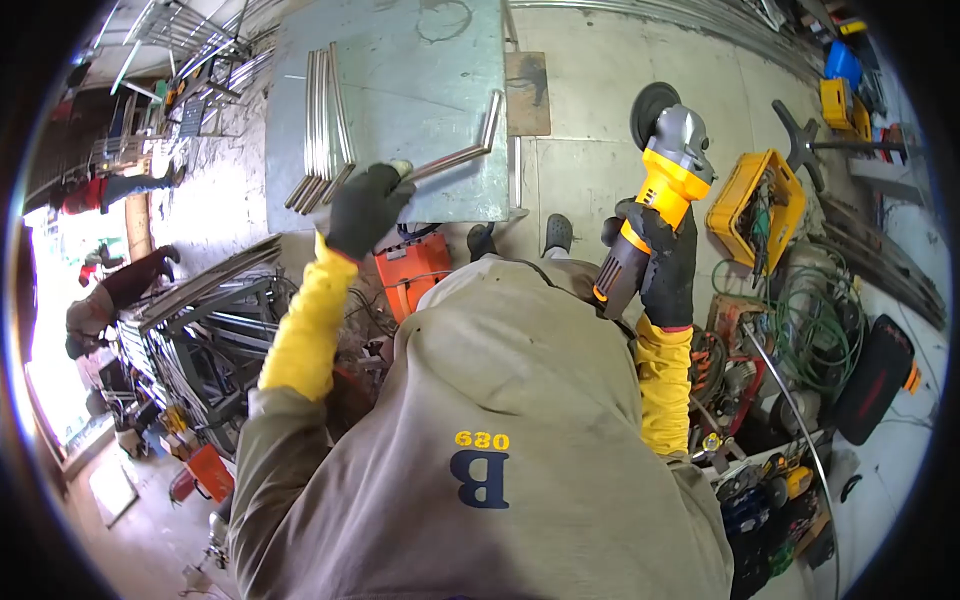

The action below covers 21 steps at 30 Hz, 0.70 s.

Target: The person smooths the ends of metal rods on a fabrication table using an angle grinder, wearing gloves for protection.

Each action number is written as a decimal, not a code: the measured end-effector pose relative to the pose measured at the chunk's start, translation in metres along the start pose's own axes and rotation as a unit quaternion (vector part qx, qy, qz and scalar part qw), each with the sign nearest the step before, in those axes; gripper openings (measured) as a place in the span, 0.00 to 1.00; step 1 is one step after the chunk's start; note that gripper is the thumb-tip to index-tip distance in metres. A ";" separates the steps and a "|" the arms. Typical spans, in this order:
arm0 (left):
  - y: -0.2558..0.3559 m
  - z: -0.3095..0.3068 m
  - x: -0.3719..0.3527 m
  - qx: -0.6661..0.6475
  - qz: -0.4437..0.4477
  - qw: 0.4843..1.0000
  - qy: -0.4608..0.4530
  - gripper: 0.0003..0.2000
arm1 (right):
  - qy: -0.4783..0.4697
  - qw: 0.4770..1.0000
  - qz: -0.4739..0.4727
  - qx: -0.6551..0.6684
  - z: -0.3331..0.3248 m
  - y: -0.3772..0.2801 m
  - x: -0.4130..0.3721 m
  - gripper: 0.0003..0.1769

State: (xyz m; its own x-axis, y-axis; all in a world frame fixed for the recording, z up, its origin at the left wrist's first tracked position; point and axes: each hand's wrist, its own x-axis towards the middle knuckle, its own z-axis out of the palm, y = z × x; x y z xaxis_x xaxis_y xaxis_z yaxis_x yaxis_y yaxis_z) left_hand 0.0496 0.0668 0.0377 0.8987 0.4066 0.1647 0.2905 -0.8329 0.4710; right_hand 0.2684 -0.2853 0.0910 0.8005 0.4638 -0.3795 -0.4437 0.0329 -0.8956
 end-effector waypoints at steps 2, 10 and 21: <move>0.026 0.011 -0.010 -0.001 -0.137 0.987 -0.083 0.14 | 0.005 1.000 -0.003 -0.005 0.001 -0.002 -0.003 0.22; 0.086 0.085 -0.060 -0.206 -0.327 0.921 -0.041 0.12 | -0.047 0.993 0.098 -0.046 -0.008 0.016 -0.004 0.25; 0.113 0.074 -0.051 -0.362 -0.339 0.843 -0.208 0.11 | -0.098 0.968 0.227 -0.038 -0.028 0.060 0.006 0.26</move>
State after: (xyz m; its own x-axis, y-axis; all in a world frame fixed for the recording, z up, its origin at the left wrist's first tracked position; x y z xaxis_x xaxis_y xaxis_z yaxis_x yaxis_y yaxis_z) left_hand 0.0605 -0.0757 0.0181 0.6882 0.4042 -0.6024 0.6422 0.0469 0.7651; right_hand 0.2577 -0.3051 0.0283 0.4344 0.5750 -0.6933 -0.6945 -0.2762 -0.6643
